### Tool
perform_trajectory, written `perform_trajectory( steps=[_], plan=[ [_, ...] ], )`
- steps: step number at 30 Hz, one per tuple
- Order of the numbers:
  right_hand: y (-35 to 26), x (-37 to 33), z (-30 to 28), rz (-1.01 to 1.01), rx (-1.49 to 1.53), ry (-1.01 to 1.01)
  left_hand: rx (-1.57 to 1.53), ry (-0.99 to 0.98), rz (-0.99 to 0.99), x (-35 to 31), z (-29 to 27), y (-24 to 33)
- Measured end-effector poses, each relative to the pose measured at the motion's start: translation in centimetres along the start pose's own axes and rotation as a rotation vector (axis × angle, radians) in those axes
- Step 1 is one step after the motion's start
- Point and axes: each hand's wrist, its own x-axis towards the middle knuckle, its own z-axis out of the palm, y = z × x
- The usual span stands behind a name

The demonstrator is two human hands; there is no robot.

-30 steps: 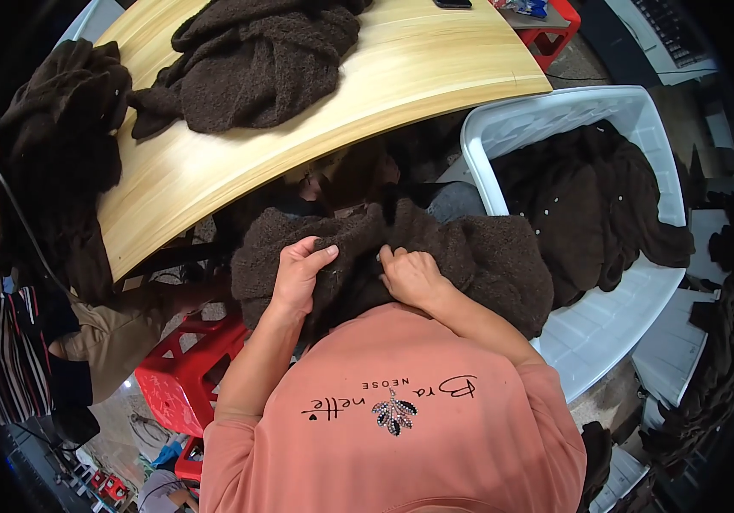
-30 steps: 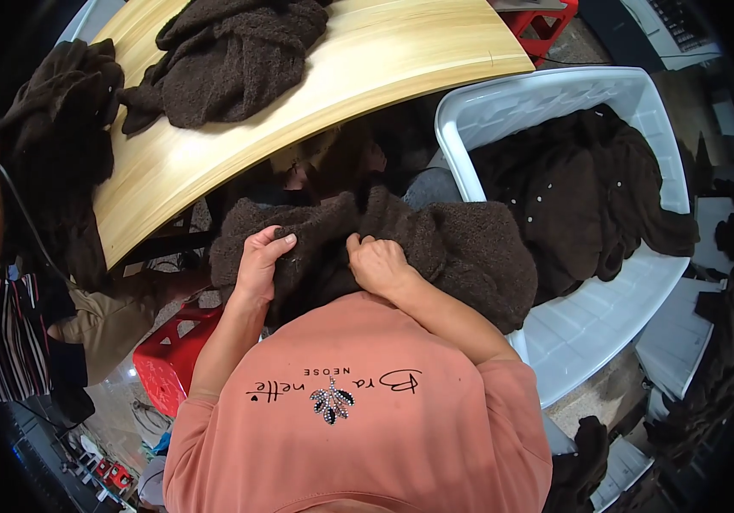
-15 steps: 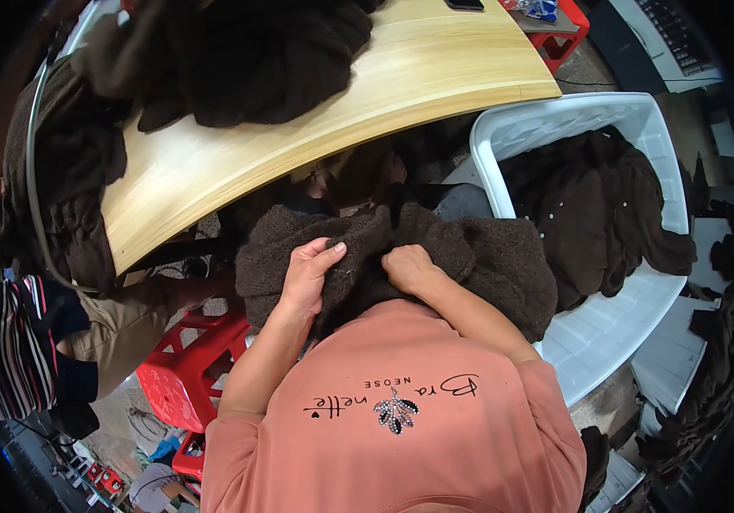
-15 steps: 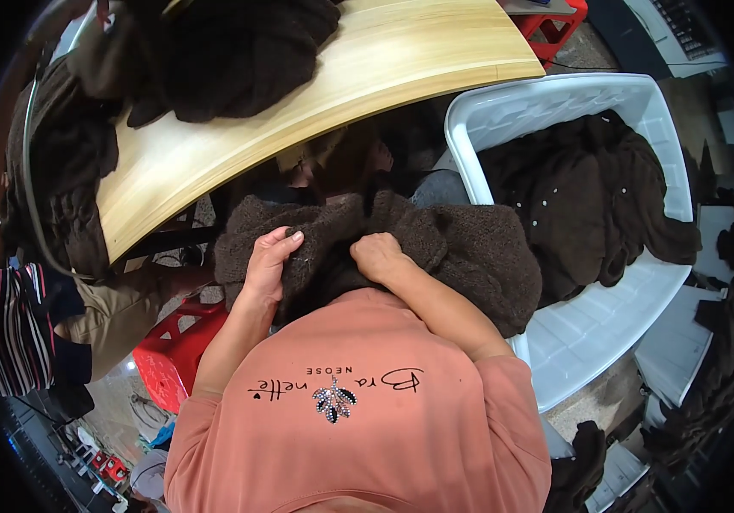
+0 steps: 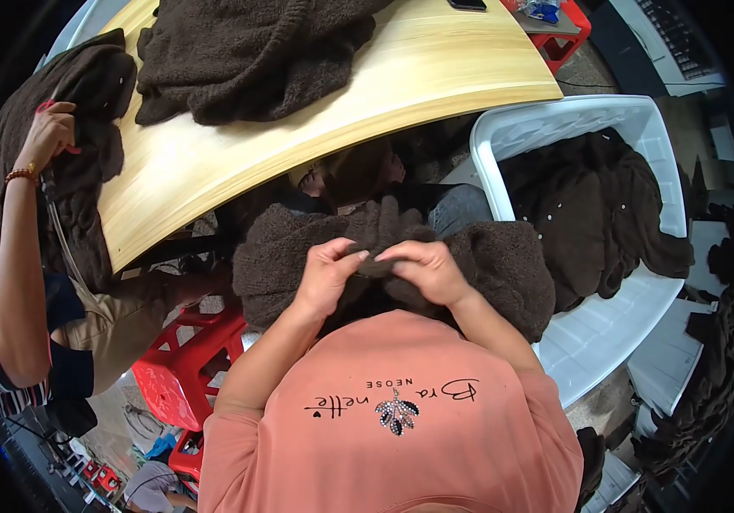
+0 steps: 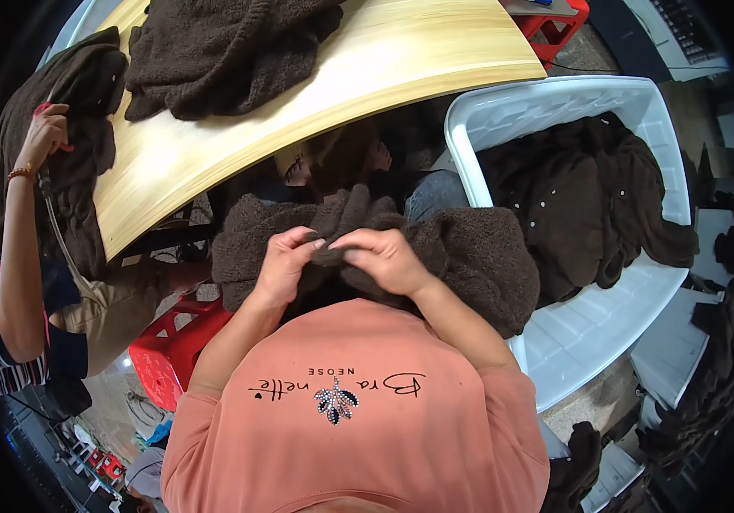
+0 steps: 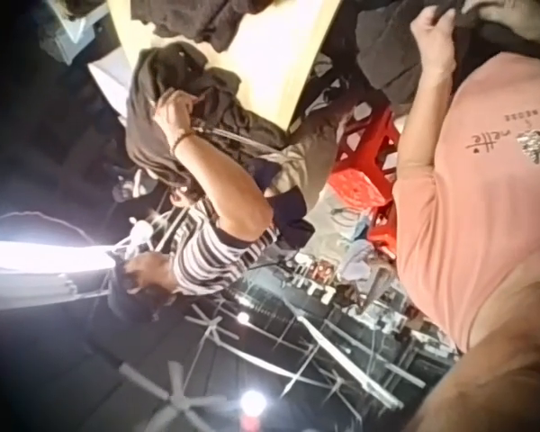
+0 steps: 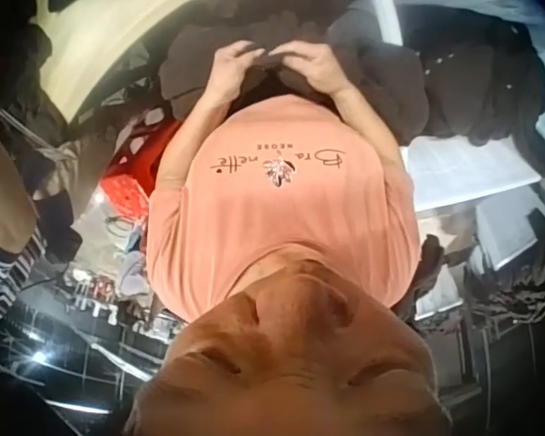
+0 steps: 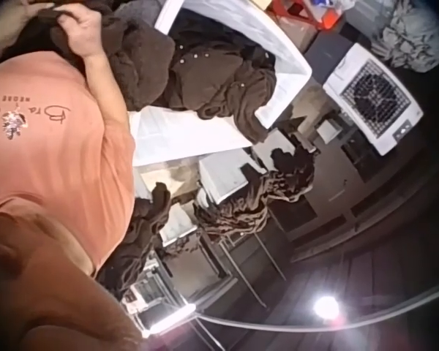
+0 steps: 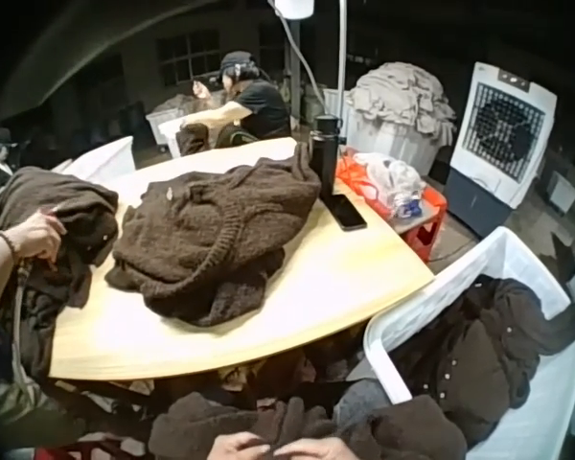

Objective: Buttoning up brown sweaters and placing them in a plastic bin.

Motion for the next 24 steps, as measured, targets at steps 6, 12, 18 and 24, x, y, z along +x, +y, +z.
perform_trajectory(
  steps=[6, 12, 18, 24],
  plan=[
    [-1.5, -0.2, 2.2, -0.503, -0.803, 0.029, -0.113, 0.104, -0.023, -0.3, 2.3, 1.1],
    [-1.0, 0.9, 1.1, -0.577, -0.771, 0.163, -0.148, 0.085, -0.007, -0.3, 1.9, 1.0],
    [-2.1, -0.2, 1.9, -0.410, -0.633, -0.379, -0.197, 0.083, 0.020, 0.3, 0.7, 2.8],
    [-2.2, 1.1, 1.6, -0.692, -0.807, 0.113, -0.032, -0.073, 0.010, -0.4, 0.3, 2.1]
  ],
)
